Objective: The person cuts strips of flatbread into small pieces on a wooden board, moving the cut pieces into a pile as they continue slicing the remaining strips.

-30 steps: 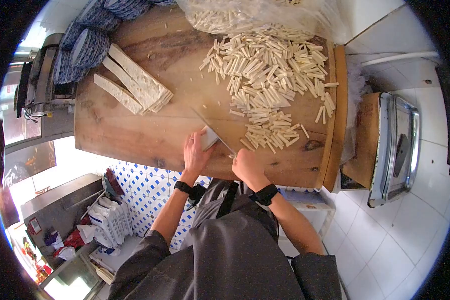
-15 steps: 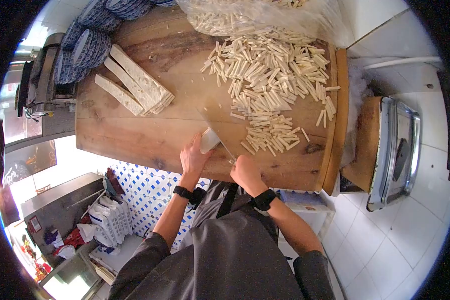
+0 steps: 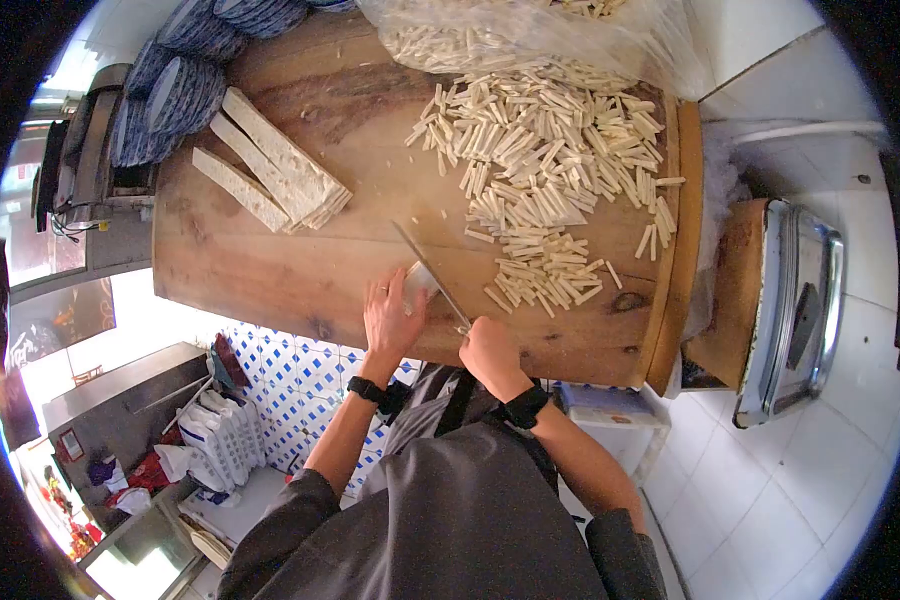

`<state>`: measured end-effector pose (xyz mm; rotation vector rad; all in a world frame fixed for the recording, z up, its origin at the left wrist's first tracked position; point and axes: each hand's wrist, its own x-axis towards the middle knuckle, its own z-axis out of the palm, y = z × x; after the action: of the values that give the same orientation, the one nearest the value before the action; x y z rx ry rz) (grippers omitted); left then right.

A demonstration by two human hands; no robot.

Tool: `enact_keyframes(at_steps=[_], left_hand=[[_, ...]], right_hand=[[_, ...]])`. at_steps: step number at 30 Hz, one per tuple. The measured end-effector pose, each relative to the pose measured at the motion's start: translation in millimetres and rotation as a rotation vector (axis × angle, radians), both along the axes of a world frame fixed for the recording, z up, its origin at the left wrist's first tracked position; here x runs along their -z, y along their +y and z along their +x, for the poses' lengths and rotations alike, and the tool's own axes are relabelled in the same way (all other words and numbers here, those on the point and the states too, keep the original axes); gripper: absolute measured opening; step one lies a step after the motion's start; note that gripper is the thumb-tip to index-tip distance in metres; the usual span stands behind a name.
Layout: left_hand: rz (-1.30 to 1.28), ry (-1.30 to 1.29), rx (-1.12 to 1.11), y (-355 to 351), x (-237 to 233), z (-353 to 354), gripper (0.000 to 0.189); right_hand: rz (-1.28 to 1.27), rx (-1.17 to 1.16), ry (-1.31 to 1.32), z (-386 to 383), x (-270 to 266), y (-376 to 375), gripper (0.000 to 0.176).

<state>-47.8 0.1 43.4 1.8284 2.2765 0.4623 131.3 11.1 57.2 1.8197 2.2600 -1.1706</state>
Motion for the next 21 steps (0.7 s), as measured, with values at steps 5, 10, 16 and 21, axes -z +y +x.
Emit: enact_keyframes(at_steps=[5, 10, 16, 21], left_hand=[[-0.050, -0.019, -0.118, 19.2, 15.7, 11.2, 0.018], [0.044, -0.006, -0.150, 18.7, 26.0, 16.2, 0.015], [0.074, -0.181, -0.191, 22.3, 19.8, 14.0, 0.012], [0.020, -0.077, -0.213, 22.5, 23.9, 15.5, 0.016]], right_hand=[[-0.046, -0.075, -0.010, -5.7, -13.6, -1.9, 0.015], [-0.029, -0.001, -0.017, -11.3, -8.8, -10.8, 0.014], [-0.035, 0.042, -0.040, -2.9, -24.5, -2.0, 0.019], [-0.141, 0.161, -0.010, 3.0, -62.8, 3.4, 0.054]])
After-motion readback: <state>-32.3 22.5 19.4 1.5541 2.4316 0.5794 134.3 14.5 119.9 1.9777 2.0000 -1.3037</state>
